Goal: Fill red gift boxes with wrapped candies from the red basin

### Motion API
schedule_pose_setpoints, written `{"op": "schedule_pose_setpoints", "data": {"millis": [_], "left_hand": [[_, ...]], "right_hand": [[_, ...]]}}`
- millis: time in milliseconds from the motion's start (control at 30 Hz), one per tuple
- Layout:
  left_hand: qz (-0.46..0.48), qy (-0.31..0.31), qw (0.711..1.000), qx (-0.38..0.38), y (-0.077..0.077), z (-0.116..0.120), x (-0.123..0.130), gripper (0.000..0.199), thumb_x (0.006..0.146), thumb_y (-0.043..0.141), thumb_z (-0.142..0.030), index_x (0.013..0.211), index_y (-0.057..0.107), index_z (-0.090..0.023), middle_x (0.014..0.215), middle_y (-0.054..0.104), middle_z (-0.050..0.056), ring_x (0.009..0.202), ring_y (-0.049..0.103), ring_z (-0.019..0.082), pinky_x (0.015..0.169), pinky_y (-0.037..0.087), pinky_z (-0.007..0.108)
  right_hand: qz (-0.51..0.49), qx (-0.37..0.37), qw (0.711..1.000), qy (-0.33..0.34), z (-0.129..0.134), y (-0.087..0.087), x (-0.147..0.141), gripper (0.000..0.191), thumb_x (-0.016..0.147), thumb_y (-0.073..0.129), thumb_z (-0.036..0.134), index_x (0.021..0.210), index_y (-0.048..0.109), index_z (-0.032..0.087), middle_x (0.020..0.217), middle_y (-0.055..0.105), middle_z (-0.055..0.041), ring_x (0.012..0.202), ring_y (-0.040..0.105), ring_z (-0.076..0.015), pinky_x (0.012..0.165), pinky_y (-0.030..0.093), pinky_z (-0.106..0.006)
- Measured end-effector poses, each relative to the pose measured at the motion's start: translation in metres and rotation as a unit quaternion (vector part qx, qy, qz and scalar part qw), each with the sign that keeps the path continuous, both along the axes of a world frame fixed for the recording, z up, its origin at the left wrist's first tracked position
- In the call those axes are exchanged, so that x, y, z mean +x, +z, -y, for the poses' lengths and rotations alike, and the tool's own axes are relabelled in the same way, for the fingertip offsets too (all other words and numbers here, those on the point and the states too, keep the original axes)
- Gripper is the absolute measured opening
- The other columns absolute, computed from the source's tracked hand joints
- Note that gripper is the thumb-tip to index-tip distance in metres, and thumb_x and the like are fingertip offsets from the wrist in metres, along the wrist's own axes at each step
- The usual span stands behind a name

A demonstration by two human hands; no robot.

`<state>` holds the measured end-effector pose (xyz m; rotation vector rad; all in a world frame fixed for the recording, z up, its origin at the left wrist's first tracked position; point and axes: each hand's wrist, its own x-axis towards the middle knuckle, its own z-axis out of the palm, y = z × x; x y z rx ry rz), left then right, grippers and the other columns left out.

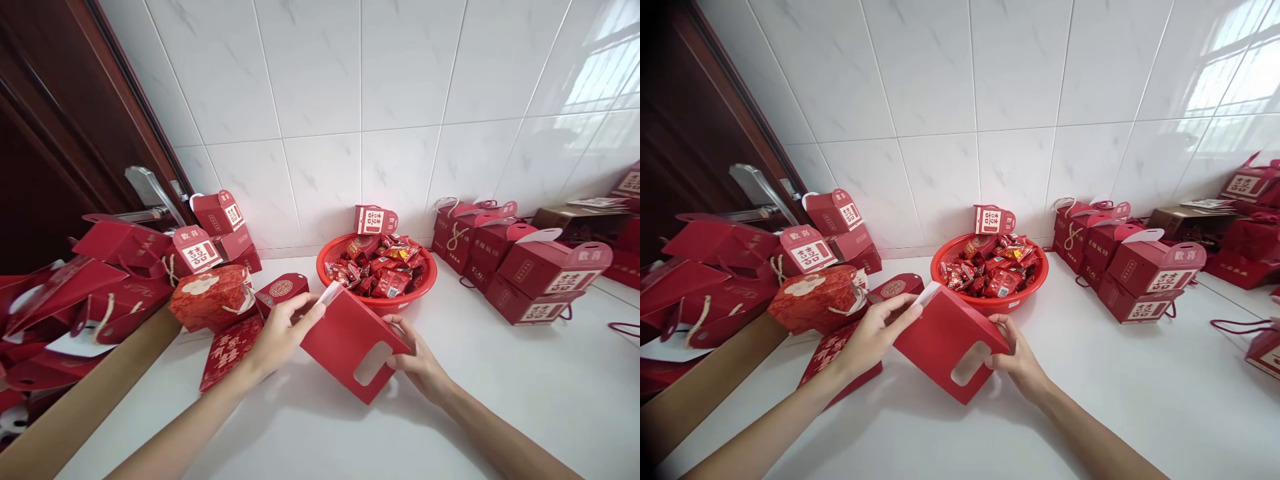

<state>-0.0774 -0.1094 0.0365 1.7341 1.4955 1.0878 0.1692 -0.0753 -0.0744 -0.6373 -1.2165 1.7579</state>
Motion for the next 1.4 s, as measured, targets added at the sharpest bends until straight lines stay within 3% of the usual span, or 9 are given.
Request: {"op": "schedule_pose_setpoints", "data": {"millis": [200, 433, 600, 733, 867, 1000, 1167, 1300, 1400], "left_hand": [[0.024, -0.08, 0.993, -0.086, 0.014, -0.027, 0.016, 0.042, 0.082, 0.061, -0.057, 0.073, 0.067, -0.016, 0.063, 0.052, -0.003, 0.054, 0.045, 0.01, 0.046, 0.034, 0.021], [0.046, -0.151, 0.97, -0.187, -0.002, -0.059, 0.026, 0.04, 0.072, 0.07, -0.054, 0.068, 0.067, -0.015, 0.055, 0.048, -0.003, 0.049, 0.037, 0.008, 0.044, 0.024, 0.021], [0.059, -0.149, 0.971, -0.178, 0.005, -0.058, 0.022, 0.039, 0.075, 0.072, -0.057, 0.076, 0.072, -0.018, 0.06, 0.055, -0.003, 0.053, 0.045, 0.01, 0.044, 0.03, 0.021], [0.092, -0.187, 0.97, -0.127, 0.014, -0.062, 0.012, 0.048, 0.083, 0.062, -0.064, 0.096, 0.076, -0.02, 0.089, 0.073, 0.005, 0.08, 0.065, 0.019, 0.067, 0.051, 0.026], [0.155, -0.192, 0.963, -0.109, 0.014, -0.083, 0.006, 0.055, 0.082, 0.06, -0.067, 0.099, 0.075, -0.017, 0.1, 0.077, 0.012, 0.095, 0.071, 0.025, 0.087, 0.055, 0.036], [0.011, -0.184, 0.98, -0.077, 0.004, -0.106, 0.015, 0.048, 0.079, 0.064, -0.062, 0.082, 0.077, -0.016, 0.085, 0.078, 0.01, 0.085, 0.071, 0.025, 0.081, 0.055, 0.035], [-0.178, -0.198, 0.964, -0.019, -0.011, -0.13, 0.031, 0.032, 0.077, 0.066, -0.045, 0.093, 0.08, -0.021, 0.1, 0.079, 0.006, 0.094, 0.071, 0.027, 0.08, 0.052, 0.032], [-0.25, -0.165, 0.953, -0.05, -0.018, -0.147, 0.042, 0.065, 0.066, 0.076, -0.046, 0.126, 0.07, -0.022, 0.138, 0.065, 0.013, 0.125, 0.06, 0.036, 0.096, 0.048, 0.037], [-0.272, -0.145, 0.948, -0.075, -0.023, -0.157, 0.052, 0.078, 0.057, 0.082, -0.046, 0.129, 0.067, -0.02, 0.143, 0.06, 0.017, 0.13, 0.056, 0.041, 0.095, 0.048, 0.039]], "right_hand": [[0.142, 0.146, 0.979, -0.028, 0.001, -0.016, -0.012, 0.051, 0.073, 0.075, 0.026, 0.119, 0.051, 0.026, 0.129, 0.061, -0.0089, 0.115, 0.061, -0.0271, 0.099, 0.047, -0.045], [0.273, 0.329, 0.899, -0.091, -0.007, -0.012, 0.005, 0.06, 0.081, 0.07, 0.038, 0.136, 0.049, 0.024, 0.131, 0.063, -0.0128, 0.108, 0.063, -0.0285, 0.093, 0.052, -0.045], [0.232, 0.377, 0.851, -0.284, -0.026, 0.025, 0.03, 0.019, 0.092, 0.058, 0.037, 0.105, 0.065, 0.025, 0.095, 0.072, -0.0071, 0.085, 0.066, -0.0234, 0.08, 0.054, -0.039], [0.266, 0.36, 0.82, -0.356, -0.062, 0.067, 0.04, 0.015, 0.084, 0.063, 0.037, 0.092, 0.065, 0.024, 0.09, 0.072, -0.0052, 0.077, 0.065, -0.0218, 0.075, 0.054, -0.037], [0.4, 0.315, 0.8, -0.317, -0.105, 0.093, 0.039, 0.011, 0.08, 0.063, 0.031, 0.087, 0.064, 0.022, 0.091, 0.073, -0.0055, 0.083, 0.067, -0.0231, 0.077, 0.052, -0.035], [0.554, 0.28, 0.755, -0.212, -0.13, 0.095, 0.024, 0.017, 0.07, 0.074, 0.029, 0.08, 0.062, 0.022, 0.085, 0.071, -0.0057, 0.083, 0.066, -0.0265, 0.068, 0.047, -0.033], [0.542, 0.281, 0.768, -0.195, -0.138, 0.079, 0.007, 0.033, 0.056, 0.084, 0.021, 0.081, 0.062, 0.021, 0.089, 0.069, -0.0072, 0.092, 0.063, -0.0294, 0.072, 0.046, -0.032], [0.482, 0.276, 0.817, -0.154, -0.141, 0.069, 0.008, 0.038, 0.057, 0.083, 0.017, 0.091, 0.067, 0.023, 0.081, 0.067, 0.0007, 0.08, 0.062, -0.0219, 0.068, 0.048, -0.03], [0.426, 0.262, 0.856, -0.13, -0.145, 0.066, 0.014, 0.034, 0.061, 0.08, 0.018, 0.094, 0.07, 0.022, 0.071, 0.064, 0.0032, 0.068, 0.061, -0.0186, 0.063, 0.049, -0.03]]}}
